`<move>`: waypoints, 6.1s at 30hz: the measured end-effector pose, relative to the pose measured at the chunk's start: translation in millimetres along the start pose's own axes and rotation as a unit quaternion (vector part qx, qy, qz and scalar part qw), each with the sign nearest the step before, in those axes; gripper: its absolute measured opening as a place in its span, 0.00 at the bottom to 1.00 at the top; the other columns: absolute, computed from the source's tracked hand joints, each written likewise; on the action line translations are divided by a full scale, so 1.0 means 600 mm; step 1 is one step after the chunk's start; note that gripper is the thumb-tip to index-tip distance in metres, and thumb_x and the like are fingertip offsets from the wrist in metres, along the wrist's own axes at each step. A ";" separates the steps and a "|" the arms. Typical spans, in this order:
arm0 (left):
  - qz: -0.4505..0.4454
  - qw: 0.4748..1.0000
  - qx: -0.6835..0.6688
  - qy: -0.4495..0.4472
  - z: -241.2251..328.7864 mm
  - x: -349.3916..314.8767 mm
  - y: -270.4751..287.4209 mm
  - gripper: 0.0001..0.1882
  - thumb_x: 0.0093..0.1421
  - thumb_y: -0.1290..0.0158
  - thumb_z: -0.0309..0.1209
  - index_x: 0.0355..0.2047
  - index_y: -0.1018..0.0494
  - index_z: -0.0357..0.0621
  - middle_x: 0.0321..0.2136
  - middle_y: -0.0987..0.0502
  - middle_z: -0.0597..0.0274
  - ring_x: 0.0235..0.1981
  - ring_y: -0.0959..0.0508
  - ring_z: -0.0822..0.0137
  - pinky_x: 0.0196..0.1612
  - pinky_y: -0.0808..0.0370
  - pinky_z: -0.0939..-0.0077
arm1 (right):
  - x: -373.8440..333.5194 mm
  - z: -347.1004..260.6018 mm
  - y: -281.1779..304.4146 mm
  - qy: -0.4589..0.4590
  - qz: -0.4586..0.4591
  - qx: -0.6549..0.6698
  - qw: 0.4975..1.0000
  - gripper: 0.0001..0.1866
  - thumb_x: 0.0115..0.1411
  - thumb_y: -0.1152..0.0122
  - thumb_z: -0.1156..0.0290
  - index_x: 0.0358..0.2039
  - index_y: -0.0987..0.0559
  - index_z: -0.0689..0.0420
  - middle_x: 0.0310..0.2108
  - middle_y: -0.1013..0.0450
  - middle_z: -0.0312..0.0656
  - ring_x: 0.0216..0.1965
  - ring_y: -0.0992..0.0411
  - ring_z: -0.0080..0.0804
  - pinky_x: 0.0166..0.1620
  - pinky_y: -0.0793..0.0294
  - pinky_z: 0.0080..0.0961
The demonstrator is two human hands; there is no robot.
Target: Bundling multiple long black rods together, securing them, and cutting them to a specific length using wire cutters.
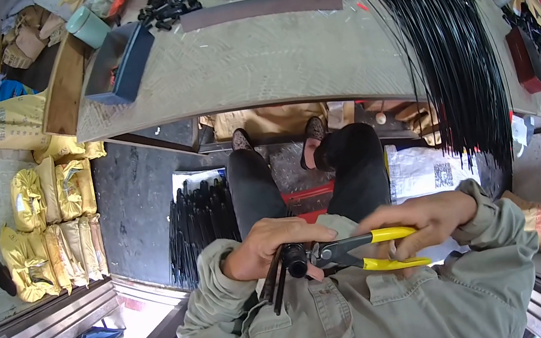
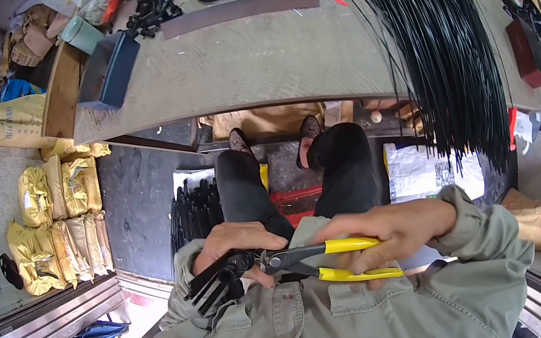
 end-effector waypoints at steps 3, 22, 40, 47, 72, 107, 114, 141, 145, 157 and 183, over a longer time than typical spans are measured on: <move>0.035 0.999 0.026 -0.014 0.003 -0.003 0.002 0.33 0.33 0.31 0.40 0.40 0.27 0.35 0.29 0.22 0.53 0.27 0.21 0.61 0.29 0.27 0.76 | 0.009 0.007 0.009 0.031 -0.019 0.072 0.997 0.22 0.48 0.44 0.69 0.46 0.29 0.58 0.46 0.35 0.44 0.34 0.28 0.32 0.34 0.28 0.23; 0.186 0.980 0.066 0.014 0.005 -0.020 0.019 0.32 0.36 0.32 0.30 0.44 0.30 0.39 0.36 0.24 0.57 0.29 0.24 0.66 0.33 0.29 0.76 | 0.054 0.003 0.006 -0.038 0.101 -0.289 0.951 0.25 0.45 0.40 0.68 0.46 0.27 0.56 0.47 0.36 0.44 0.50 0.36 0.42 0.57 0.50 0.55; 0.230 0.971 -0.012 0.064 -0.010 -0.039 0.046 0.43 0.44 0.35 0.29 0.57 0.48 0.39 0.29 0.29 0.57 0.30 0.26 0.70 0.34 0.29 0.76 | 0.075 0.062 -0.124 -0.030 0.244 0.097 0.964 0.10 0.43 0.39 0.70 0.27 0.25 0.57 0.40 0.31 0.44 0.35 0.29 0.37 0.36 0.31 0.29; 0.222 0.969 0.041 0.098 -0.006 -0.046 0.055 0.40 0.51 0.50 0.17 0.60 0.60 0.41 0.33 0.30 0.52 0.34 0.24 0.62 0.39 0.27 0.68 | 0.115 -0.003 -0.010 0.069 0.329 -0.473 0.814 0.11 0.51 0.43 0.70 0.37 0.24 0.45 0.53 0.37 0.34 0.52 0.37 0.29 0.59 0.55 0.51; 0.244 0.947 0.179 0.108 0.013 -0.060 0.062 0.42 0.49 0.47 0.16 0.60 0.58 0.36 0.24 0.29 0.60 0.27 0.28 0.73 0.37 0.29 0.78 | 0.077 -0.018 -0.091 -0.049 0.346 -0.300 0.888 0.16 0.51 0.43 0.67 0.42 0.26 0.52 0.51 0.38 0.39 0.48 0.35 0.33 0.53 0.43 0.44; 0.250 0.960 -0.052 0.116 -0.025 -0.086 0.058 0.32 0.43 0.35 0.42 0.45 0.31 0.37 0.38 0.29 0.60 0.36 0.29 0.70 0.41 0.33 0.77 | 0.094 -0.011 -0.011 0.042 0.125 -0.235 0.963 0.16 0.45 0.43 0.68 0.36 0.25 0.57 0.44 0.35 0.46 0.40 0.32 0.38 0.50 0.36 0.42; 0.273 0.949 -0.074 0.140 -0.035 -0.092 0.067 0.30 0.45 0.35 0.39 0.44 0.32 0.37 0.40 0.30 0.60 0.37 0.29 0.71 0.41 0.34 0.78 | 0.098 -0.006 -0.035 0.013 0.173 -0.245 0.954 0.11 0.48 0.46 0.68 0.34 0.24 0.55 0.38 0.34 0.43 0.36 0.34 0.35 0.44 0.35 0.37; 0.291 0.947 -0.098 0.093 -0.039 -0.035 0.116 0.40 0.61 0.73 0.61 0.33 0.28 0.32 0.25 0.26 0.58 0.27 0.28 0.69 0.35 0.32 0.77 | 0.124 -0.037 -0.218 -0.031 -0.048 0.819 0.571 0.22 0.59 0.51 0.49 0.24 0.31 0.58 0.25 0.32 0.45 0.22 0.35 0.29 0.27 0.34 0.23; 0.460 0.868 -0.156 0.109 -0.069 -0.068 0.127 0.32 0.65 0.73 0.49 0.32 0.28 0.31 0.25 0.25 0.57 0.29 0.26 0.67 0.37 0.31 0.74 | 0.169 0.041 -0.132 0.016 0.183 0.566 0.804 0.12 0.59 0.48 0.66 0.22 0.30 0.58 0.24 0.32 0.38 0.23 0.37 0.22 0.27 0.38 0.17; 0.405 0.908 -0.102 0.044 -0.084 -0.096 0.118 0.17 0.62 0.68 0.30 0.39 0.32 0.30 0.33 0.24 0.52 0.36 0.25 0.62 0.44 0.30 0.70 | 0.456 0.353 0.202 -0.199 0.382 -0.192 0.882 0.09 0.47 0.37 0.68 0.29 0.22 0.57 0.33 0.32 0.46 0.32 0.28 0.45 0.35 0.30 0.38; 0.479 0.867 -0.112 0.083 -0.114 -0.123 0.151 0.27 0.67 0.73 0.46 0.39 0.34 0.31 0.26 0.25 0.49 0.28 0.25 0.63 0.35 0.28 0.71 | 0.518 0.386 0.225 -0.198 0.343 -0.239 0.887 0.09 0.48 0.38 0.65 0.26 0.23 0.57 0.30 0.30 0.44 0.31 0.29 0.42 0.33 0.31 0.37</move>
Point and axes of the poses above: each hand's wrist, its own x-axis towards the middle knuckle, its own y-axis out of the back of the hand, z = x × y, the point moved 7 cm from there along x, towards the middle knuckle
